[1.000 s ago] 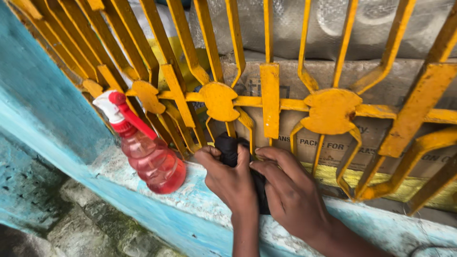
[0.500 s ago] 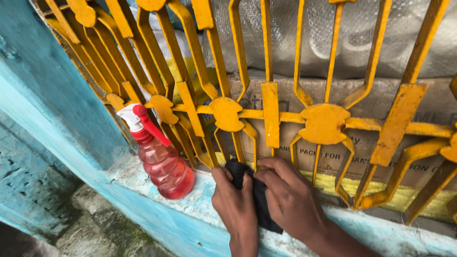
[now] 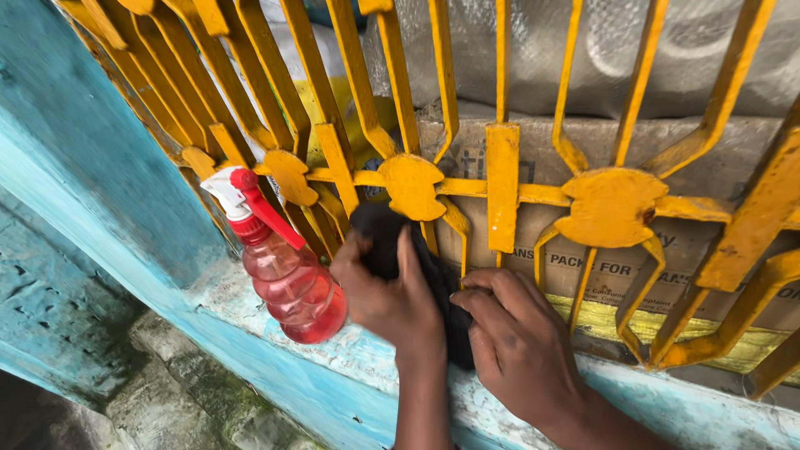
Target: The person cleans a yellow metal grill by hand using a black cloth and a spray bottle.
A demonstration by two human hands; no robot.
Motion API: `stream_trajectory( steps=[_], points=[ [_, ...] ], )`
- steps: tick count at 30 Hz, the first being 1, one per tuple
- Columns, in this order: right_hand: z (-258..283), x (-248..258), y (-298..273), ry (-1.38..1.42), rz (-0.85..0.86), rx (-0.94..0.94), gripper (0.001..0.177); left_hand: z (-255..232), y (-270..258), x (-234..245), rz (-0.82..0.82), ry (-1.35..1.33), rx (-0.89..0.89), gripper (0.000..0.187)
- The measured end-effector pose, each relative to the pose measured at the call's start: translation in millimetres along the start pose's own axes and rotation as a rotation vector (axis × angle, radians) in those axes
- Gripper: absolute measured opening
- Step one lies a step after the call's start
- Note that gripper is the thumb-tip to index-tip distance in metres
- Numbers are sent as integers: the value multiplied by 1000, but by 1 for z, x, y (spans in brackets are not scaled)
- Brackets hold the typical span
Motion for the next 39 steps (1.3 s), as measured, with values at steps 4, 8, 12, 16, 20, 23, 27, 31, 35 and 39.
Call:
stream_trajectory(
  steps=[4, 8, 12, 16, 20, 23, 27, 31, 35, 39],
  points=[
    [-5, -4, -2, 18, 30, -33, 32, 0, -1, -20, 30, -4, -91, 43],
    [-7, -4, -4, 21, 36, -21, 33, 19, -11, -25, 91, 30, 73, 38],
    [-6, -4, -3, 22, 50, 1, 35, 36, -22, -26, 193, -36, 337, 35],
    [-9, -7, -5, 9, 44, -14, 34, 40, -27, -23, 328, 41, 346, 35],
    [-7, -6, -5, -9, 39, 10, 33, 35, -31, -16, 346, 65, 299, 34],
    [-4, -5, -3, -15, 41, 33, 35, 27, -29, -11, 238, 15, 281, 31],
    [-5, -5, -3, 5, 55, -3, 34, 17, -8, -13, 107, -21, 187, 30],
    [-6, -6, -6, 30, 62, -11, 34, 12, -1, -14, 75, -13, 117, 30],
    [-8, -6, -8, 44, 66, -27, 35, 25, -18, -10, 155, -13, 294, 32],
    [-9, -7, -9, 23, 73, -16, 35, 38, -27, -13, 324, 69, 387, 34]
  ],
)
Point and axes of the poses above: each hand's wrist, its own y-axis towards the middle knuckle, its own x-axis out of the back of the hand, z = x × y, the point moved 10 cm from there along y, towards the middle knuckle, and after that the axes turned 1 degree about z, right-handed, at the moved point
